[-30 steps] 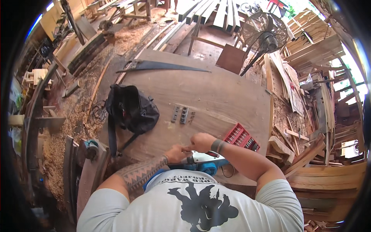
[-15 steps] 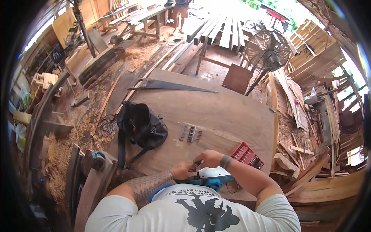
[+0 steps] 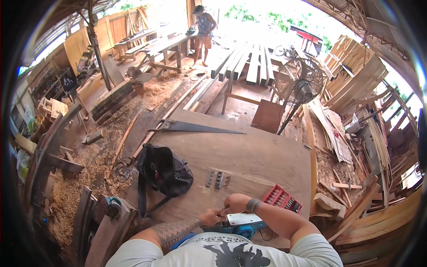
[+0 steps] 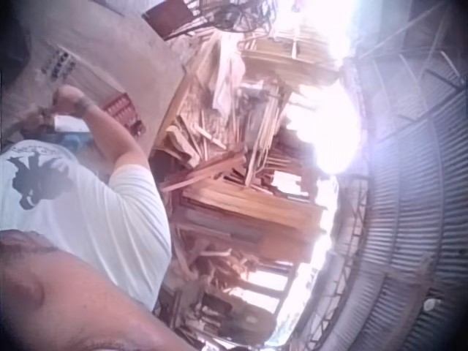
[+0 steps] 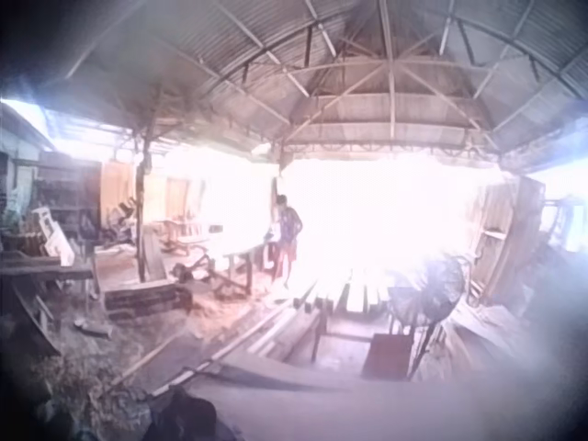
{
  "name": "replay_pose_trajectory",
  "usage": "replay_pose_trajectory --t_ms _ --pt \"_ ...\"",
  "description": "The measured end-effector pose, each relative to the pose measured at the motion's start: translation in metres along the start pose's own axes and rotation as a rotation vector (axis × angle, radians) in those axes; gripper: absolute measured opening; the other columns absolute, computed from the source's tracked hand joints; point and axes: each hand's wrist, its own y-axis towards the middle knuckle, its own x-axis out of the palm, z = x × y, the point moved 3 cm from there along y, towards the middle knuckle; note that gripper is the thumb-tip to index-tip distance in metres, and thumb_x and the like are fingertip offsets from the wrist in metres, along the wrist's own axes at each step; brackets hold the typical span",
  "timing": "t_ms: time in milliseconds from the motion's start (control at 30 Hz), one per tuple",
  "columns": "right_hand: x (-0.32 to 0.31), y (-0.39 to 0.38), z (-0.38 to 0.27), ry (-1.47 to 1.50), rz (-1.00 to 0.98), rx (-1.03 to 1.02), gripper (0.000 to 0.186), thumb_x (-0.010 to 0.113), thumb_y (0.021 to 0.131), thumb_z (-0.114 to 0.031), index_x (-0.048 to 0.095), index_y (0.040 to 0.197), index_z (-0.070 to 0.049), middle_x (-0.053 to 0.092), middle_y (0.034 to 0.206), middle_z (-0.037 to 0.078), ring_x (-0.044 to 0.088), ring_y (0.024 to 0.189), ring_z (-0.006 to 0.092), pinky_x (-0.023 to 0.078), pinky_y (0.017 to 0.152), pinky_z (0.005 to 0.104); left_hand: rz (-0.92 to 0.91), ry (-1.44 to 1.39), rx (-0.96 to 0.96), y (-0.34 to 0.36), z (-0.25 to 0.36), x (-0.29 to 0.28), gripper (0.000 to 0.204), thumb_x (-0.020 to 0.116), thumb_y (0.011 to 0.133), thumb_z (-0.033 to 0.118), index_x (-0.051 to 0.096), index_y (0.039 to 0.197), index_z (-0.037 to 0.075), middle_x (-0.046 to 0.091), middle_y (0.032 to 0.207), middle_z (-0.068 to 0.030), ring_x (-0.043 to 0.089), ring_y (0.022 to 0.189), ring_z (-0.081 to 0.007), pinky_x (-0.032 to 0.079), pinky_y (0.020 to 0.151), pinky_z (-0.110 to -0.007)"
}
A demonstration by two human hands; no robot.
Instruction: The person removes screws from a hand planer using a screwdriver, takes out the metal blades, and handles several replacement blades. They then move to a wooden post to operate a light switch and walk through the workshop where wood planks and furniture are visible.
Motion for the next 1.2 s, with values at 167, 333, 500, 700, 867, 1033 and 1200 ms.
replay_pose_trajectory --t_ms 167,333,500,700,867,1033,1200 --pt "0.010 0.007 0.001 -0.082 -0.027 0.244 0.075 0.062 0.088 -0.074 0.077 0.090 0.000 0.074 0.092 0.026 0.071 0.089 0.0438 0.056 0.081 0.0497 0.090 0.188 -0.060 0.014 -0.024 0.013 0.042 0.071 0.099 0.042 0.072 0.124 0.008 0.077 0.104 -0.0132 0.072 0.099 -0.0235 0.053 0.091 -0.037" --pt "0.009 -0.007 0.022 0.093 -0.006 -0.008 0.051 0.076 0.086 -0.054 0.078 0.104 -0.006 0.077 0.102 0.018 0.073 0.095 0.0368 0.056 0.083 0.0461 0.021 0.162 0.040 0.002 0.018 0.002 0.046 0.068 0.101 0.044 0.072 0.129 0.008 0.076 0.112 -0.0168 0.070 0.103 -0.0204 0.052 0.096 -0.037" --pt "-0.001 -0.010 0.008 0.182 0.049 -0.037 0.045 0.081 0.082 -0.048 0.078 0.103 -0.009 0.077 0.100 0.016 0.073 0.094 0.0358 0.056 0.083 0.0454 -0.037 0.016 0.051 0.012 -0.036 0.005 0.042 0.069 0.100 0.039 0.072 0.130 0.010 0.076 0.117 -0.0150 0.071 0.106 -0.0215 0.052 0.097 -0.037" --pt "0.008 -0.004 0.000 -0.005 0.108 0.300 0.042 0.084 0.079 -0.044 0.077 0.099 -0.007 0.077 0.095 0.017 0.073 0.094 0.0364 0.056 0.083 0.0448 0.058 0.021 0.007 0.002 -0.003 0.008 0.038 0.068 0.101 0.034 0.071 0.131 0.010 0.077 0.113 -0.0113 0.072 0.103 -0.0223 0.054 0.093 -0.038" --pt "0.003 -0.022 0.013 0.104 0.079 0.182 0.042 0.084 0.082 -0.038 0.073 0.107 -0.006 0.076 0.099 0.017 0.073 0.095 0.0329 0.056 0.084 0.0435 0.074 0.252 -0.064 0.008 -0.005 0.010 0.042 0.067 0.101 0.038 0.070 0.131 0.009 0.077 0.113 -0.0121 0.072 0.102 -0.0202 0.054 0.093 -0.037" --pt "0.005 -0.011 0.017 0.292 0.059 -0.041 0.039 0.090 0.075 -0.016 0.074 0.109 -0.006 0.078 0.103 0.012 0.074 0.099 0.0275 0.057 0.085 0.0397 -0.050 0.108 0.136 0.014 -0.043 0.002 0.043 0.064 0.101 0.045 0.071 0.131 0.014 0.076 0.117 -0.0150 0.071 0.110 -0.0261 0.052 0.098 -0.039" --pt "-0.001 -0.020 0.008 0.234 0.047 0.164 0.043 0.089 0.079 -0.039 0.075 0.103 -0.005 0.077 0.096 0.015 0.073 0.093 0.0286 0.056 0.080 0.0404 -0.053 0.153 0.009 0.007 0.000 0.002 0.044 0.065 0.100 0.046 0.074 0.126 0.011 0.076 0.119 -0.0152 0.070 0.111 -0.0265 0.051 0.100 -0.039"
